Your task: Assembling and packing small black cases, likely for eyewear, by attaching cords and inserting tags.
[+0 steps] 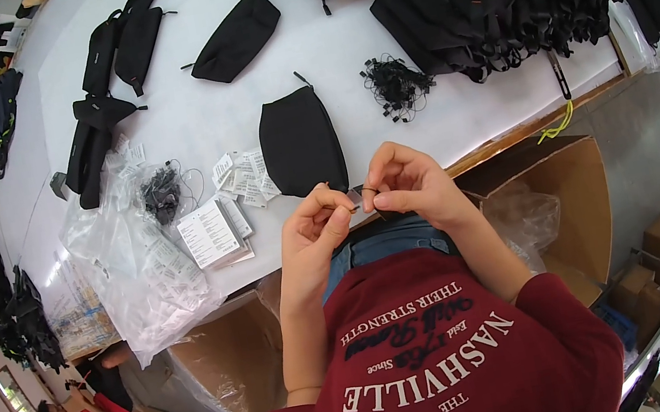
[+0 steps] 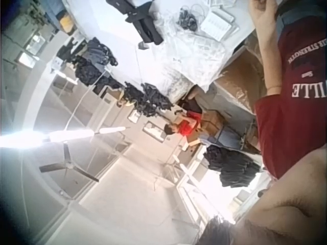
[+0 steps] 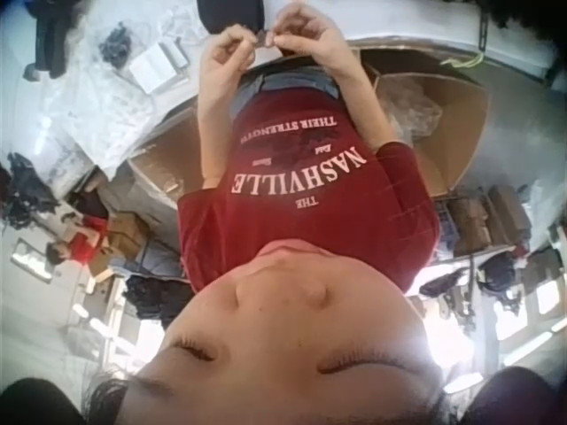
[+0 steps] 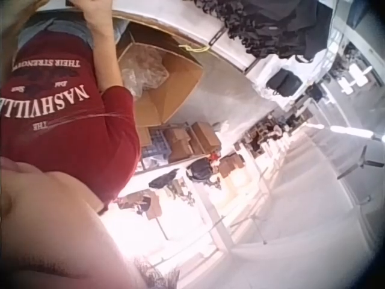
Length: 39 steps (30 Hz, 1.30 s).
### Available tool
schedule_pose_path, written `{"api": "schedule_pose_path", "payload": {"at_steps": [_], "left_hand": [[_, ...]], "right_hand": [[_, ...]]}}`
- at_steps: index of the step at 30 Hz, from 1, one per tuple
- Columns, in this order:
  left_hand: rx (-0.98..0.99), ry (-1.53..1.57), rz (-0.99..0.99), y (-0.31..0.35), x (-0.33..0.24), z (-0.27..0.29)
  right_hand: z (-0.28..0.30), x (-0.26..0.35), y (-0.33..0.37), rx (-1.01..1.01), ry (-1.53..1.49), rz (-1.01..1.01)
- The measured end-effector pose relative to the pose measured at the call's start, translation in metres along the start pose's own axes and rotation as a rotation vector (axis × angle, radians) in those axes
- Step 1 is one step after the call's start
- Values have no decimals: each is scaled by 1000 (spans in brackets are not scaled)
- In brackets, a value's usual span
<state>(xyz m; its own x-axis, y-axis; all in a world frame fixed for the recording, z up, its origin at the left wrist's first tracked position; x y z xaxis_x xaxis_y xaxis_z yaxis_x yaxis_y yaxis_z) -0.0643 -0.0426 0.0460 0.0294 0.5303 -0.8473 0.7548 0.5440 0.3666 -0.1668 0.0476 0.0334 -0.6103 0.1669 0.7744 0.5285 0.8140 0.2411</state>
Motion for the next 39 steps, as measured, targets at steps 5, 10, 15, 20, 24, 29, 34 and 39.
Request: {"api": "schedule_pose_path", "payload": {"at_steps": [5, 10, 15, 20, 24, 29, 34, 39], "left_hand": [[27, -50, -121, 1, -6, -8], [-76, -134, -214, 6, -13, -10], [-198, -255, -315, 9, -13, -16], [-265, -381, -458, 12, -14, -17], [-276, -352, -470, 13, -16, -21], [-269, -324, -426, 12, -13, -23], [-290, -541, -522, 17, -21, -27], [-166, -312, -390, 14, -11, -28]], "right_hand": [[-5, 3, 3, 1, 11, 12], [-13, 7, 8, -36, 32, 39], [-15, 14, 12, -175, 106, 207], [-16, 15, 15, -217, 144, 297], [-16, 17, 18, -252, 157, 346], [-14, 20, 20, -256, 147, 365], [-9, 27, 25, -291, 364, 520], [-16, 36, 33, -178, 535, 530]]}}
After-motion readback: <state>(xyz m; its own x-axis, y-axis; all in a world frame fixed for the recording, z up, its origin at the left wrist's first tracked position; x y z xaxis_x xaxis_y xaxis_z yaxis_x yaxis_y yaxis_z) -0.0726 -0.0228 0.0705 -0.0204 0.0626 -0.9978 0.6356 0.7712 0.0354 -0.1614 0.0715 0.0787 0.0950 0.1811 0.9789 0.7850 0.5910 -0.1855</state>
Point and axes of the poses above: each hand's wrist, its own y-axis away from the middle knuckle, its own z-axis out of the back of the hand, x = y × z, the point moved 7 cm from there along -y, towards the middle knuckle, and after that the axes turned 15 degrees about -x, right-handed, at the moved point
